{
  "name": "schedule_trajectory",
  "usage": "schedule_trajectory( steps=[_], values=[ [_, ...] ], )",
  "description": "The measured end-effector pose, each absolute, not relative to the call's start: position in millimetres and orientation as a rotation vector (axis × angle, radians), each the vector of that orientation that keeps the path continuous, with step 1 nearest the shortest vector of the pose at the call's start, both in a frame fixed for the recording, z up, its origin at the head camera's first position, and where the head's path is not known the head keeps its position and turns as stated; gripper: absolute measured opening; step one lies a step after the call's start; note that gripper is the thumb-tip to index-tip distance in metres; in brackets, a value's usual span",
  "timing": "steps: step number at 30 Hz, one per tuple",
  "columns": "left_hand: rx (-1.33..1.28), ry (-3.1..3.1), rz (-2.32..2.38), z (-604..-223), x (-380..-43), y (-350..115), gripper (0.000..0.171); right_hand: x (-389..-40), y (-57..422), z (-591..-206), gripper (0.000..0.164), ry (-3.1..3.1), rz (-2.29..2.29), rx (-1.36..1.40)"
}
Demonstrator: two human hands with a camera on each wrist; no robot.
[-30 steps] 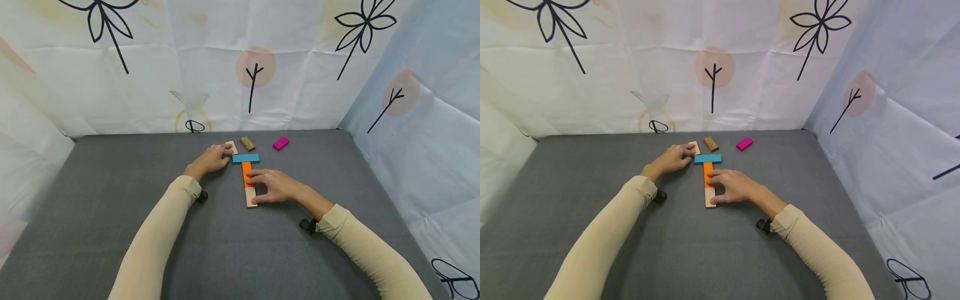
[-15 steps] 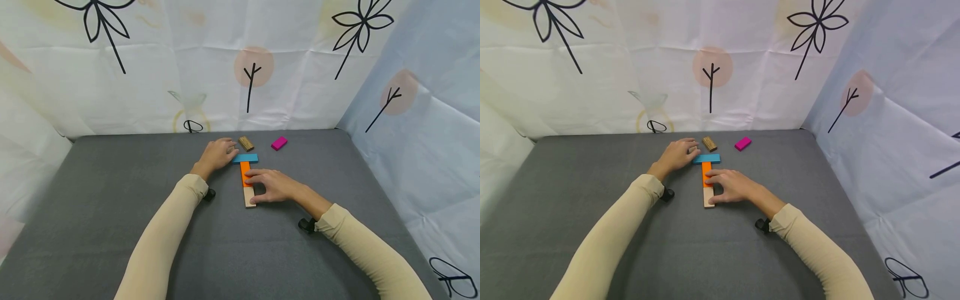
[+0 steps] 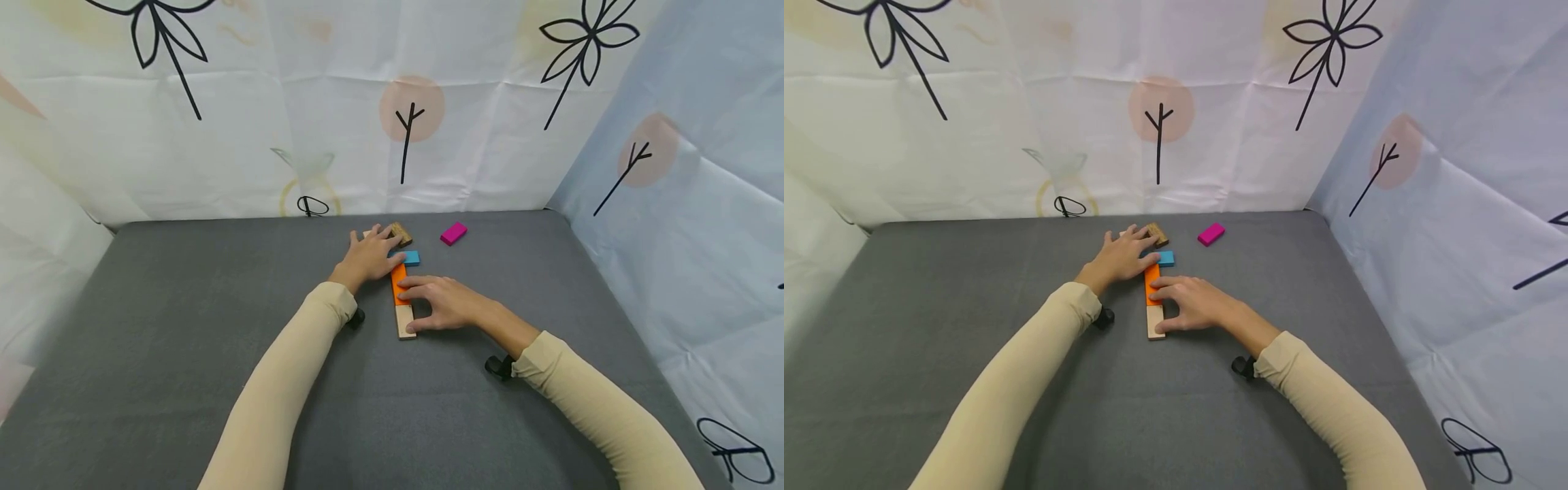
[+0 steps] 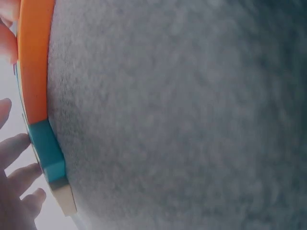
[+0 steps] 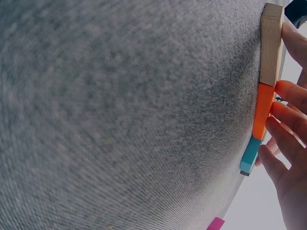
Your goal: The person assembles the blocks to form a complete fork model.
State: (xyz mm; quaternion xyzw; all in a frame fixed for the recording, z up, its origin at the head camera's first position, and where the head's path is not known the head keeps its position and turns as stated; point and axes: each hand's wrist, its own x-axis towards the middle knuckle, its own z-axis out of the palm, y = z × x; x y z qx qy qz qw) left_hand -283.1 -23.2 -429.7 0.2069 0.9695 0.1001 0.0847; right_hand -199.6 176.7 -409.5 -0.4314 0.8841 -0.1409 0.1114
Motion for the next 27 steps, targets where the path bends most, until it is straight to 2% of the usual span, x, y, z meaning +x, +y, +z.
schedule_trajectory(
  steps=[6,15,27],
  values=[
    [0.664,2.866,0.331,-425.4,-283.7,-26.8,0.061,-199.3,176.8,-410.2,0.062,2.600,-0.430,-1.274],
    [0.712,2.842,0.315,-421.8,-283.2,-36.7,0.077,-199.6,177.2,-412.0,0.063,2.598,-0.437,-1.285],
    [0.754,2.813,0.333,-421.5,-283.2,-44.0,0.081,-199.4,177.2,-410.2,0.063,2.589,-0.446,-1.273]
  ],
)
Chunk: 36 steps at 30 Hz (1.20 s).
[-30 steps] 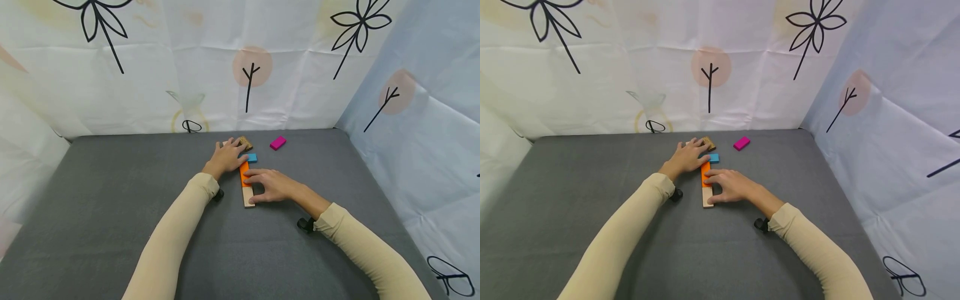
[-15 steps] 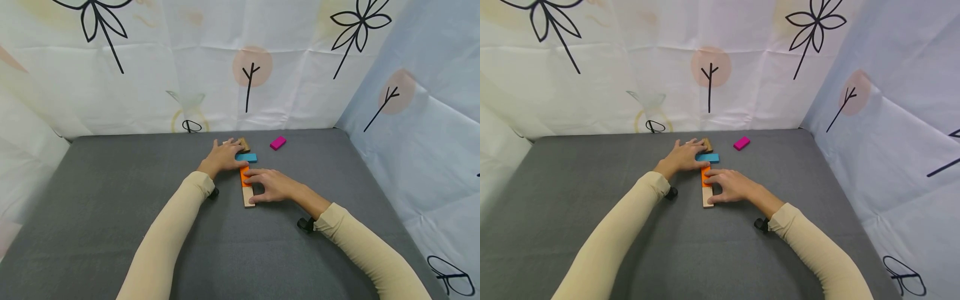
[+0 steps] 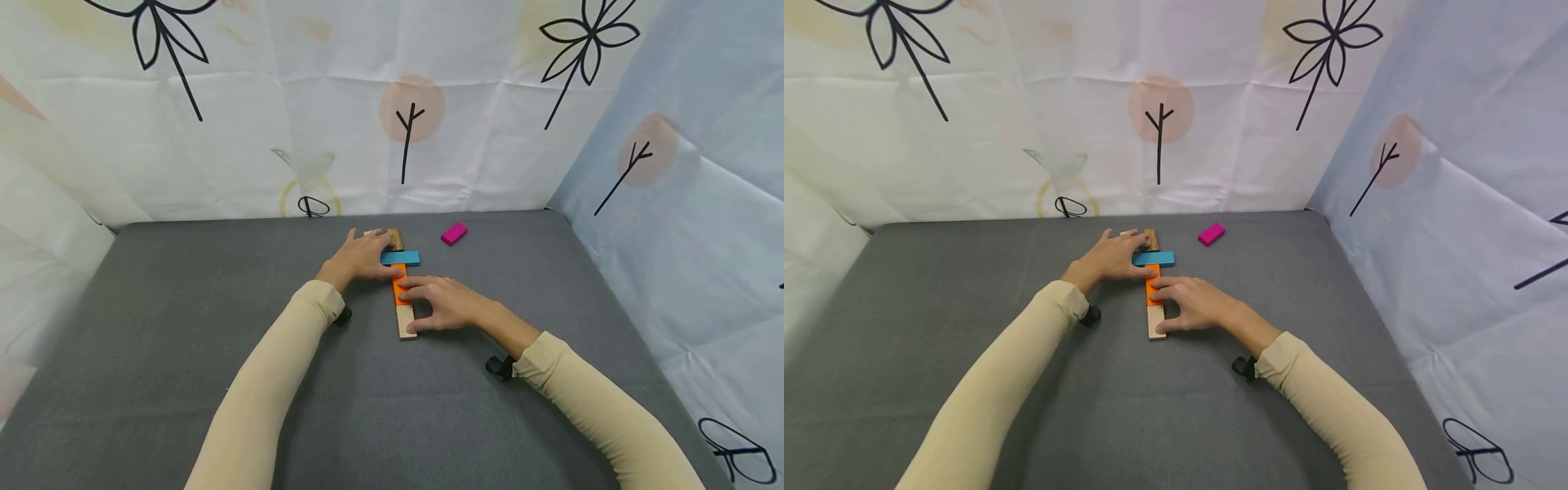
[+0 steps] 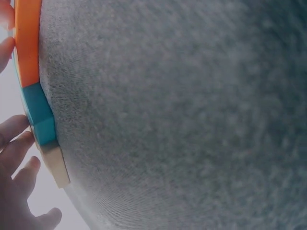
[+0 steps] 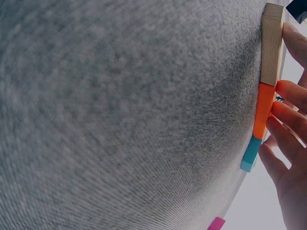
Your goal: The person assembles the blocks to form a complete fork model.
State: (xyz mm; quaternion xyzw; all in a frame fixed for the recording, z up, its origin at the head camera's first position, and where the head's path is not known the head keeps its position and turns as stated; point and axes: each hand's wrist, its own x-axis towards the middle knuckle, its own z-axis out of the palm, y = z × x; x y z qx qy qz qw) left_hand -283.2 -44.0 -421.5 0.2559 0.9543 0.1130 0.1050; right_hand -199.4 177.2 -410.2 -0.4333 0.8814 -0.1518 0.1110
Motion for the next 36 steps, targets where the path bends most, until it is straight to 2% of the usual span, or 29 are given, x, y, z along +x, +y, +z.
schedule_trajectory(
  steps=[17,26,36],
  values=[
    [0.767,2.820,0.334,-424.5,-281.5,-46.4,0.083,-199.0,176.6,-411.1,0.061,2.591,-0.448,-1.277],
    [0.846,2.776,0.188,-419.6,-278.8,-44.1,0.070,-199.2,177.5,-411.6,0.062,2.597,-0.450,-1.277],
    [0.819,2.774,0.246,-422.9,-278.6,-42.6,0.068,-199.6,177.3,-412.7,0.063,2.596,-0.471,-1.278]
  ],
)
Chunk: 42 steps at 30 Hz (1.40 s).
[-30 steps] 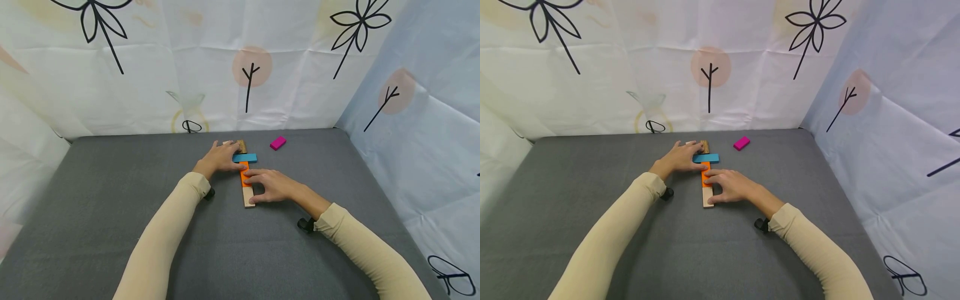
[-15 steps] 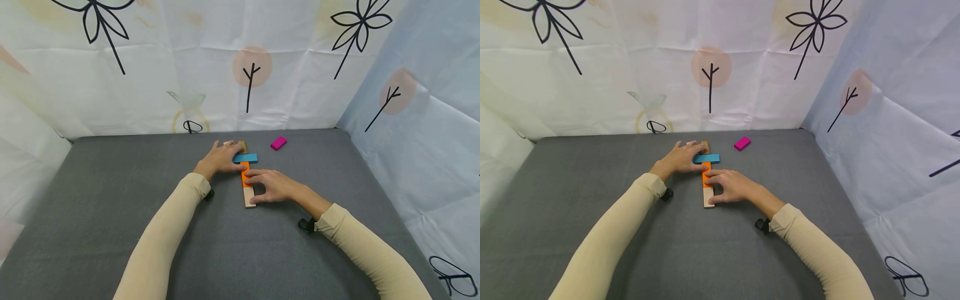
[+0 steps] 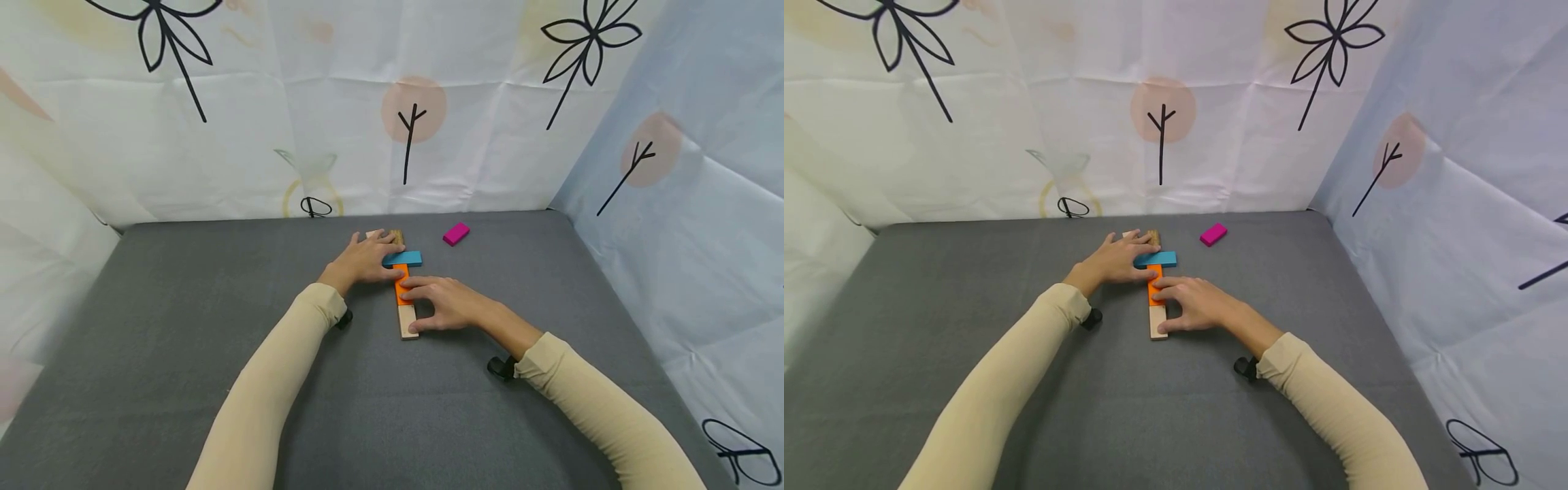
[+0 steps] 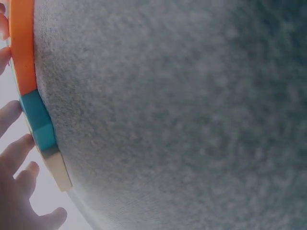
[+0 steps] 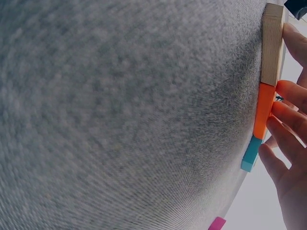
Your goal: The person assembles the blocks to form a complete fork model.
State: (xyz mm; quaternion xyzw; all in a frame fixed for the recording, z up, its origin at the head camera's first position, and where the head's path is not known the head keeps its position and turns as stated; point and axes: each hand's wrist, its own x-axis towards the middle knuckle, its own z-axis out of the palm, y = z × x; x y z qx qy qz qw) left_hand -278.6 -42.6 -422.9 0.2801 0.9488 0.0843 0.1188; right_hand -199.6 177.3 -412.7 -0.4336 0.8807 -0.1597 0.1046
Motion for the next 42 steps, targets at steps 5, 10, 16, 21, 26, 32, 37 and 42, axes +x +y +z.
schedule_trajectory(
  steps=[5,10,16,21,26,32,37,42],
  values=[
    [0.821,2.773,0.248,-423.6,-277.9,-42.2,0.068,-199.4,176.7,-411.7,0.063,2.595,-0.468,-1.274],
    [0.827,2.779,0.232,-422.1,-275.7,-41.6,0.067,-199.6,176.8,-411.5,0.062,2.589,-0.467,-1.271],
    [0.859,2.795,0.195,-420.2,-270.9,-40.1,0.065,-199.9,176.8,-411.7,0.062,2.593,-0.463,-1.278],
    [0.915,2.793,0.128,-420.8,-263.3,-42.4,0.061,-199.1,176.7,-411.1,0.063,2.597,-0.446,-1.288],
    [0.981,2.797,0.080,-423.8,-255.0,-49.7,0.059,-198.9,176.5,-411.5,0.063,2.594,-0.431,-1.292],
    [1.061,2.791,0.034,-422.4,-241.7,-56.2,0.057,-199.0,177.8,-413.6,0.062,2.619,-0.416,-1.360],
    [1.075,2.771,0.026,-421.7,-233.4,-59.5,0.060,-199.7,178.2,-413.8,0.063,2.626,-0.405,-1.371],
    [1.076,2.752,0.053,-423.2,-230.1,-62.5,0.061,-199.4,177.6,-413.1,0.064,2.616,-0.391,-1.350]
  ],
)
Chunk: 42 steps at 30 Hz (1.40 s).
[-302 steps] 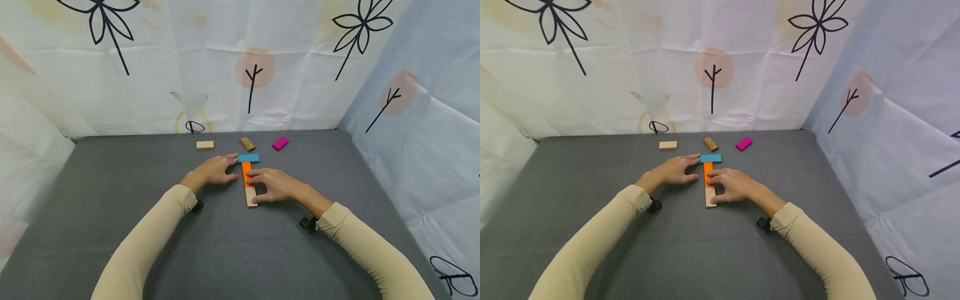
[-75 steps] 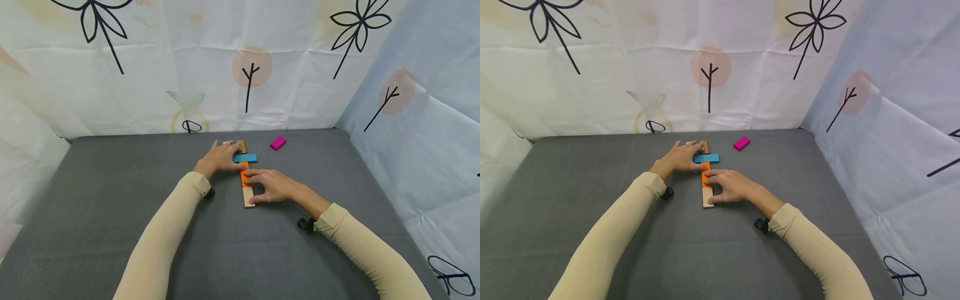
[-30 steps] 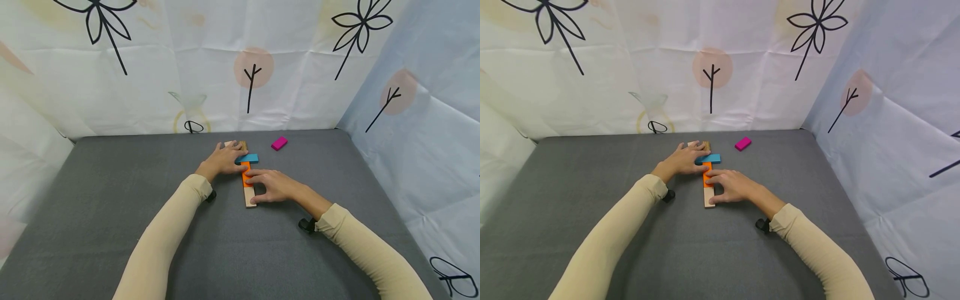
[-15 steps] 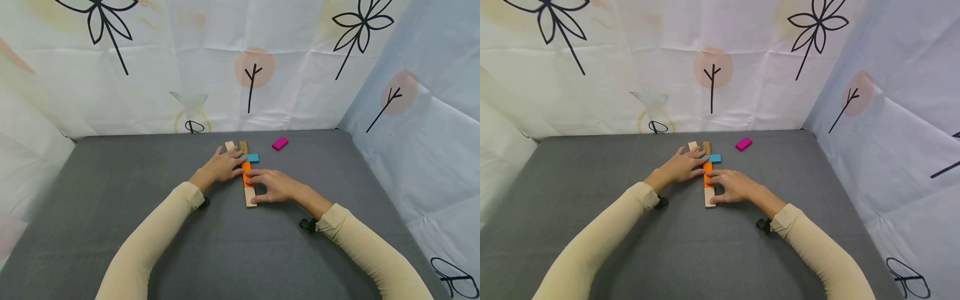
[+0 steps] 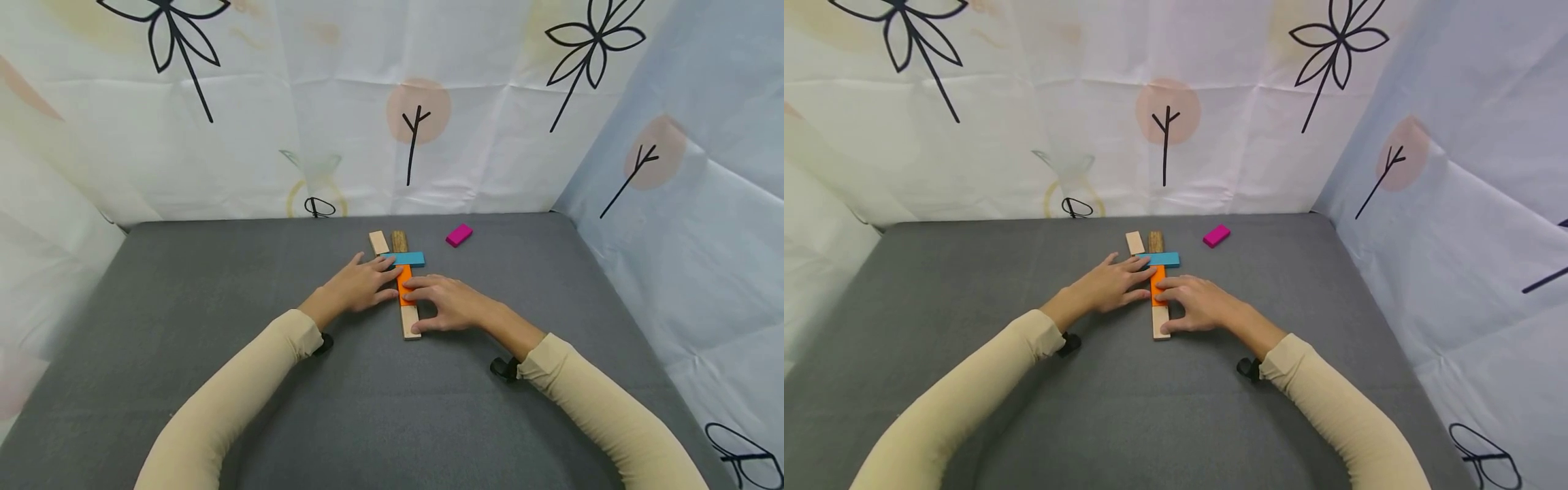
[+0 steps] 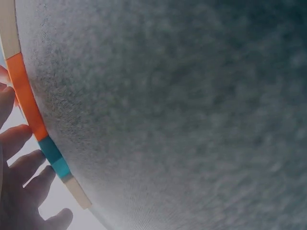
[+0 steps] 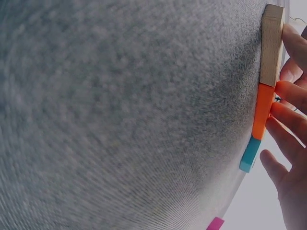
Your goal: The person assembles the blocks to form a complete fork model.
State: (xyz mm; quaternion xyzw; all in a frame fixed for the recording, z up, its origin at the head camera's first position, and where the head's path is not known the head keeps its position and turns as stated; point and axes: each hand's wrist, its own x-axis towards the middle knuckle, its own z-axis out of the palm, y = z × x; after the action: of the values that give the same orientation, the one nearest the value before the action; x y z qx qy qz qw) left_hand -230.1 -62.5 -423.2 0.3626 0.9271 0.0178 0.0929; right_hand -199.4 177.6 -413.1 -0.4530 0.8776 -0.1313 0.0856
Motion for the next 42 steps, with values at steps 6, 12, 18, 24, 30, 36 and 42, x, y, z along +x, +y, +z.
schedule_trajectory(
  steps=[6,12,18,24,30,36,42],
  values=[
    [1.083,2.756,0.099,-423.8,-229.7,-63.1,0.059,-196.8,177.5,-412.0,0.064,2.619,-0.405,-1.326],
    [1.099,2.755,0.088,-425.3,-229.9,-61.4,0.058,-194.9,177.4,-411.4,0.063,2.639,-0.379,-1.312],
    [1.093,2.764,0.039,-426.0,-229.3,-62.5,0.057,-193.7,174.4,-411.0,0.063,2.670,-0.344,-1.330],
    [1.090,2.770,0.014,-425.1,-227.7,-63.9,0.056,-200.9,182.3,-409.5,0.063,2.742,-0.466,-1.177],
    [1.133,2.793,0.013,-424.4,-227.1,-64.2,0.056,-225.4,205.2,-409.3,0.062,2.926,-0.520,-0.914],
    [1.137,2.798,0.011,-424.3,-227.8,-64.2,0.054,-246.1,225.9,-415.2,0.070,2.939,-0.526,-0.685],
    [1.146,2.798,0.012,-423.6,-228.2,-63.5,0.053,-255.6,235.8,-423.1,0.071,2.930,-0.517,-0.624]
  ],
)
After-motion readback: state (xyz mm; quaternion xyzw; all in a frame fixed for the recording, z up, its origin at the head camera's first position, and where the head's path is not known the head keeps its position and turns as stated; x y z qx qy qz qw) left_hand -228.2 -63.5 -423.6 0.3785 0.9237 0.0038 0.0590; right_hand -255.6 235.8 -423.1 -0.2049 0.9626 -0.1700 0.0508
